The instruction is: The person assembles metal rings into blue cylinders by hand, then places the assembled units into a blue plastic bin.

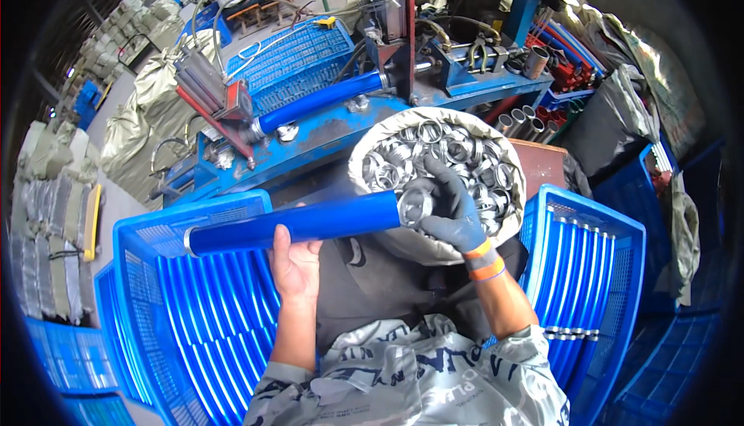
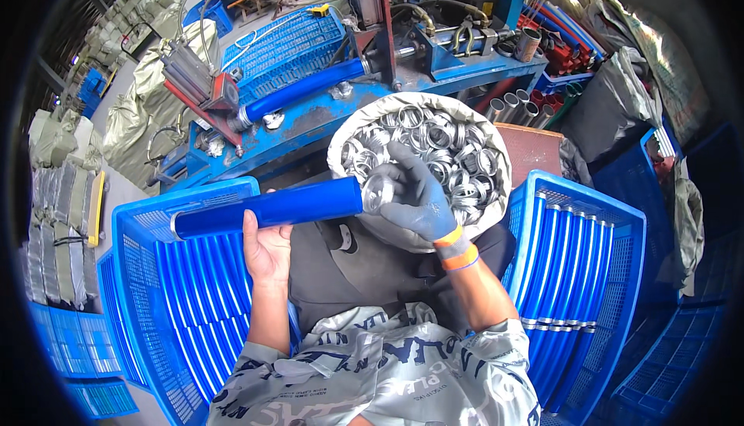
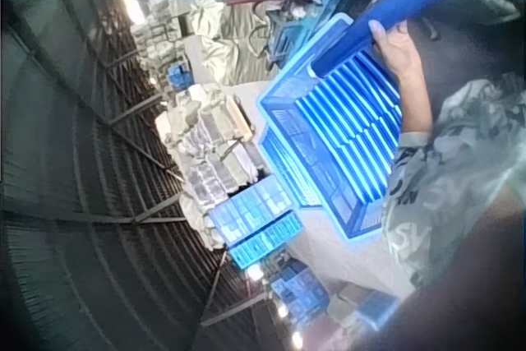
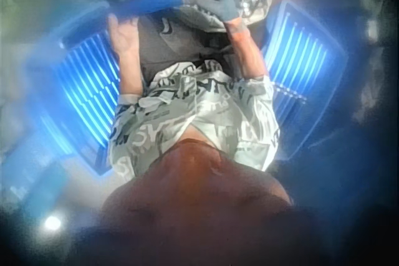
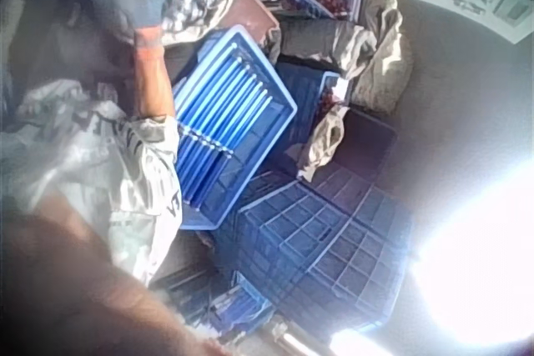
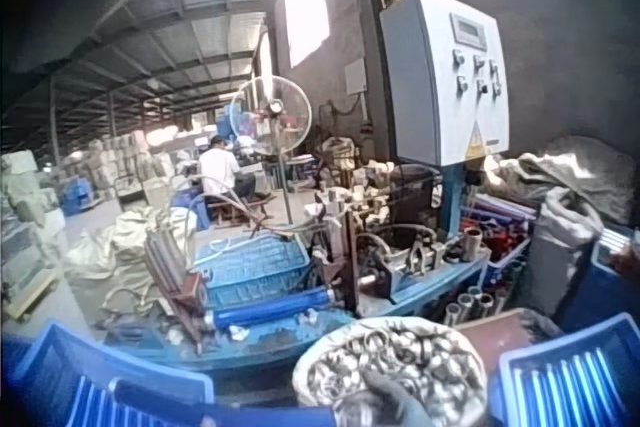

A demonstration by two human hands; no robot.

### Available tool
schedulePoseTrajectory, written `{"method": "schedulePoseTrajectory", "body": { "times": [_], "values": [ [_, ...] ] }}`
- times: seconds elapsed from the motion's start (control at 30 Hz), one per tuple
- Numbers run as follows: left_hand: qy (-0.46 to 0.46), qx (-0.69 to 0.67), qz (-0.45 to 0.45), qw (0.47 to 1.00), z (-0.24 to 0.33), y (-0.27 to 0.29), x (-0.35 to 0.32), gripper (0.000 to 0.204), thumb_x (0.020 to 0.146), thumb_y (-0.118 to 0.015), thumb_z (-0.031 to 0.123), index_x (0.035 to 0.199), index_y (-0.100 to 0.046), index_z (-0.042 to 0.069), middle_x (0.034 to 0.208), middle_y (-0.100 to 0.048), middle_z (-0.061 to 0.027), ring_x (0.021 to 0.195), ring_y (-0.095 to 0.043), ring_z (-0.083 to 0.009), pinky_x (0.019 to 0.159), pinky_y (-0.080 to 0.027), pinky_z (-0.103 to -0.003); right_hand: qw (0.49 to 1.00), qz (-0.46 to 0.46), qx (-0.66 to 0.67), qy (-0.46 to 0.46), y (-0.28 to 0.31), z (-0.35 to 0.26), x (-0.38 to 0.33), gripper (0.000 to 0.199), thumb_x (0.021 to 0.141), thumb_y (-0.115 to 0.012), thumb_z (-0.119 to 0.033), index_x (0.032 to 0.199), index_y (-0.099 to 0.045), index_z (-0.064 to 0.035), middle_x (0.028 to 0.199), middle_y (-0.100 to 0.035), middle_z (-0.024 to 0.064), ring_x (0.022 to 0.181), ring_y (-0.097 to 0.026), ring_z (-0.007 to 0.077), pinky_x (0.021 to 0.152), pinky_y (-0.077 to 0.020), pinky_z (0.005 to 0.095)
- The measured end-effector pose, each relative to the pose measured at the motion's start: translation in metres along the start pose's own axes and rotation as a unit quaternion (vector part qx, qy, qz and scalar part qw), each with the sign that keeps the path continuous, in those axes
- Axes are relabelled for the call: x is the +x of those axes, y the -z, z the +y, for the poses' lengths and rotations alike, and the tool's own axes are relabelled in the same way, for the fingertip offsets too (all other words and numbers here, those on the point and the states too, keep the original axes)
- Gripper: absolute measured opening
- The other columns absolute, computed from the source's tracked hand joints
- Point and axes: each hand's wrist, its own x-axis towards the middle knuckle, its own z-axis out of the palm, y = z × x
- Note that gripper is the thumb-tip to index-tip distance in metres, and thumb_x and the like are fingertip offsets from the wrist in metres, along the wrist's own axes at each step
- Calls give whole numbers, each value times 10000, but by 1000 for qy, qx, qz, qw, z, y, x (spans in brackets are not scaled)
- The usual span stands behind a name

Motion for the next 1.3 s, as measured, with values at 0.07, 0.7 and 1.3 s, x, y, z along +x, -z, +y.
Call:
{"method": "schedulePoseTrajectory", "body": {
  "times": [0.07,0.7,1.3],
  "values": [
    [3,11,11,1000,-2,1,-2,543,1156,-734,284,1651,-555,151,1545,-703,-194,1374,-730,-333,1087,-657,-531,992,25,120,-22,-13,-1,2,1018,928,-867,42,1801,-347,-8,1614,-618,196,1417,-684,280,1199,-582,422],
    [-29,21,5,999,-24,5,21,391,1135,-758,208,1500,-665,100,1513,-732,-189,1312,-764,-301,1064,-674,-497,981,71,-168,-60,-11,18,19,614,1054,-751,-60,1644,-621,49,1644,-662,202,1518,-610,250,1276,-462,388],
    [-59,-87,91,990,54,72,71,688,1156,-649,585,1573,-616,39,1552,-698,-192,1437,-666,-406,1212,-542,-622,724,37,-634,271,-45,88,351,909,1011,-853,-466,1753,-484,-91,1766,-481,251,1594,-508,443,1329,-400,554]
  ]
}}
